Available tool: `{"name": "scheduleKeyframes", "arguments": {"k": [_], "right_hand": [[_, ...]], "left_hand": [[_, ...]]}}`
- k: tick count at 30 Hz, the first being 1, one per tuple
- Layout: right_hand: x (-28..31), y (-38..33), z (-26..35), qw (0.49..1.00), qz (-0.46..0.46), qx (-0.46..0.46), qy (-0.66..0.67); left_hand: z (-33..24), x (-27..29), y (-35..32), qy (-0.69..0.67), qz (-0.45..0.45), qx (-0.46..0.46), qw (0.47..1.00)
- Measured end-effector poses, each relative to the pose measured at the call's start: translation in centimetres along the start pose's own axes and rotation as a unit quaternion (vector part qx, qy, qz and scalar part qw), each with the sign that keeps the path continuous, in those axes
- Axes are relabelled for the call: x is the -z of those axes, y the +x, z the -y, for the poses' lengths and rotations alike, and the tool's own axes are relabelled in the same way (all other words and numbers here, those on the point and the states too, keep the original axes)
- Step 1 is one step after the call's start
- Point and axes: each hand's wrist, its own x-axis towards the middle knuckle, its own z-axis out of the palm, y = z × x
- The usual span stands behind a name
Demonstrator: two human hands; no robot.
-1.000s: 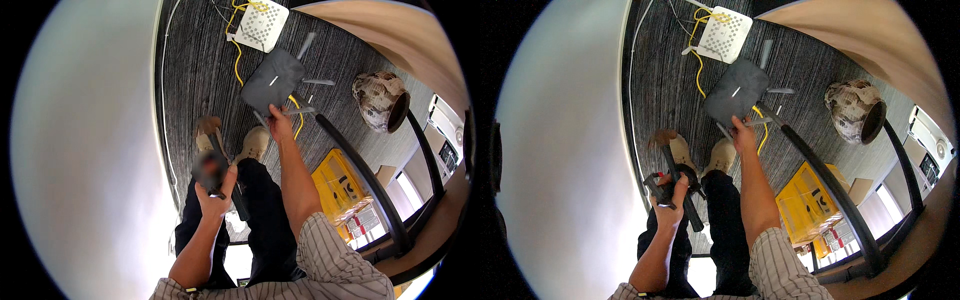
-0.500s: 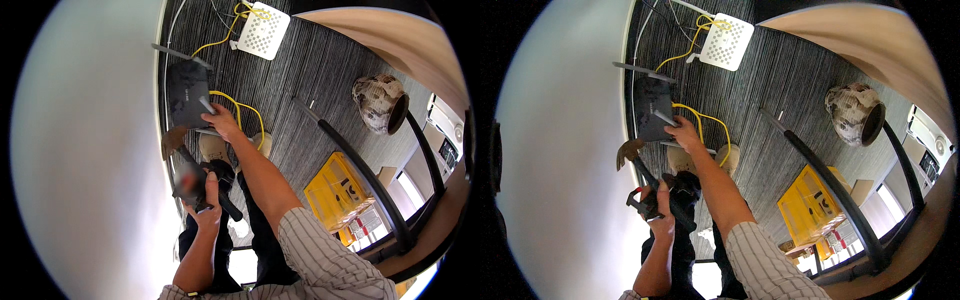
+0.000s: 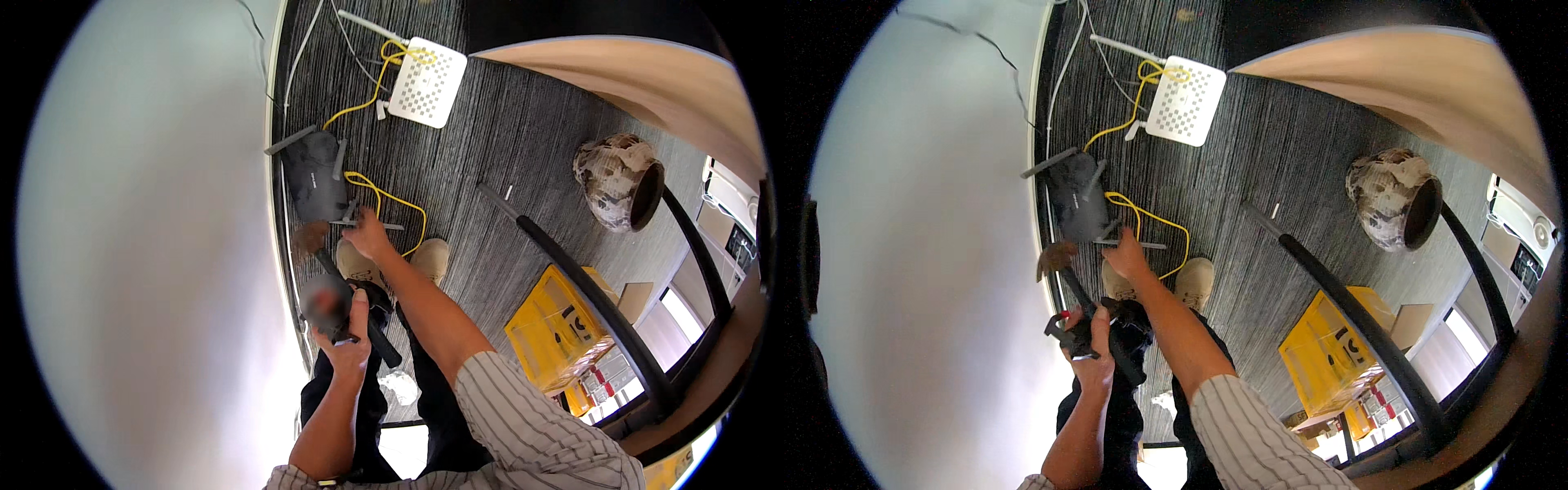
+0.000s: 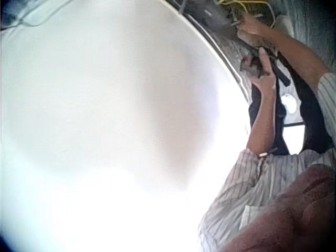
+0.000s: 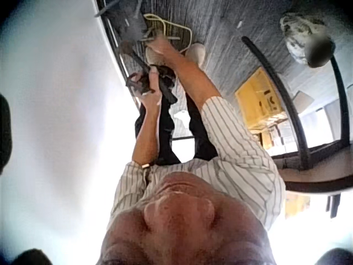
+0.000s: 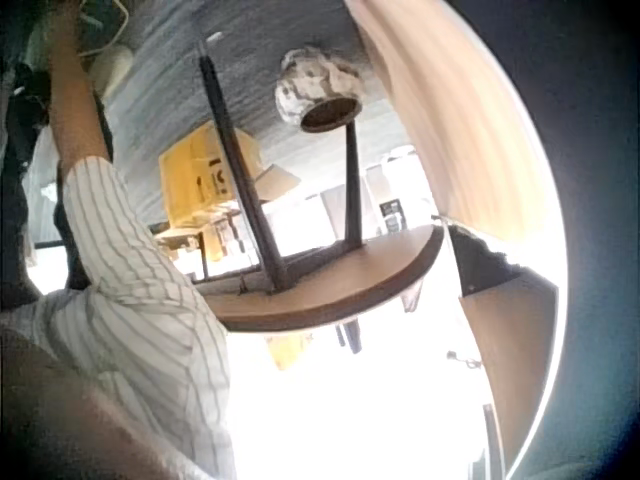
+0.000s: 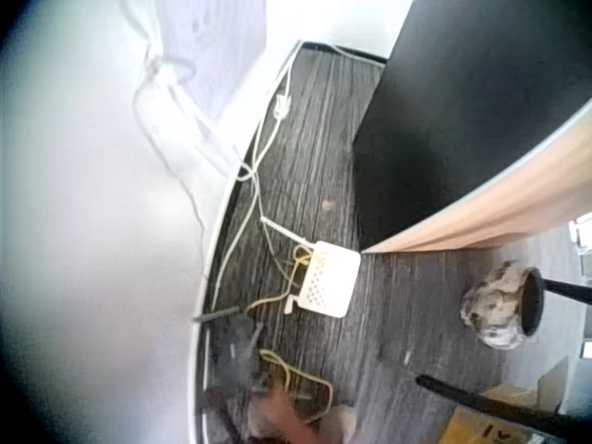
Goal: The person installs a white plastic cable management raceway along the base of a wall. They position the raceway, use a staple gun to secure it to the wall, and then use scissors to trim excess cable.
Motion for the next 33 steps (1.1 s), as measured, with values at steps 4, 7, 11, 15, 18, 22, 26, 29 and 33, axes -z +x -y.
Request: {"name": "scheduleKeyframes", "arguments": {"k": [4, 7, 11, 15, 18, 22, 26, 29, 33], "right_hand": [[5.0, -10.3, 2.9, 0.974, 0.127, -0.073, 0.174], [7.6, -20.5, 7.5, 0.980, -0.031, 0.007, 0.195], [10.2, -33.7, 15.6, 0.984, -0.162, 0.065, 0.024], [9.6, -40.5, 19.2, 0.995, -0.077, 0.037, 0.049], [10.1, -42.2, 20.5, 0.991, -0.062, 0.074, 0.088], [10.6, -44.4, 23.8, 0.973, -0.055, 0.048, 0.217], [12.3, -48.0, 28.3, 0.982, -0.071, 0.003, 0.173], [14.4, -51.5, 31.2, 0.963, -0.094, 0.037, 0.250], [17.4, -56.8, 31.3, 0.944, -0.148, 0.155, 0.251]], "left_hand": [[2.3, 0.7, -0.8, 0.009, 0.033, -0.065, 0.997], [2.2, 1.7, -1.9, 0.050, 0.065, -0.128, 0.988], [1.0, 3.2, -4.9, 0.023, 0.104, -0.097, 0.990], [-6.9, 4.4, -7.9, -0.005, 0.087, -0.086, 0.992], [-11.6, 6.1, -9.5, 0.048, 0.110, -0.135, 0.984], [-18.6, 8.1, -12.1, 0.114, 0.131, -0.193, 0.966], [-19.5, 10.8, -13.3, 0.078, 0.068, -0.197, 0.975], [-23.5, 13.3, -14.6, 0.026, 0.040, -0.155, 0.987], [-33.7, 16.1, -17.4, 0.005, 0.024, -0.168, 0.986]]}}
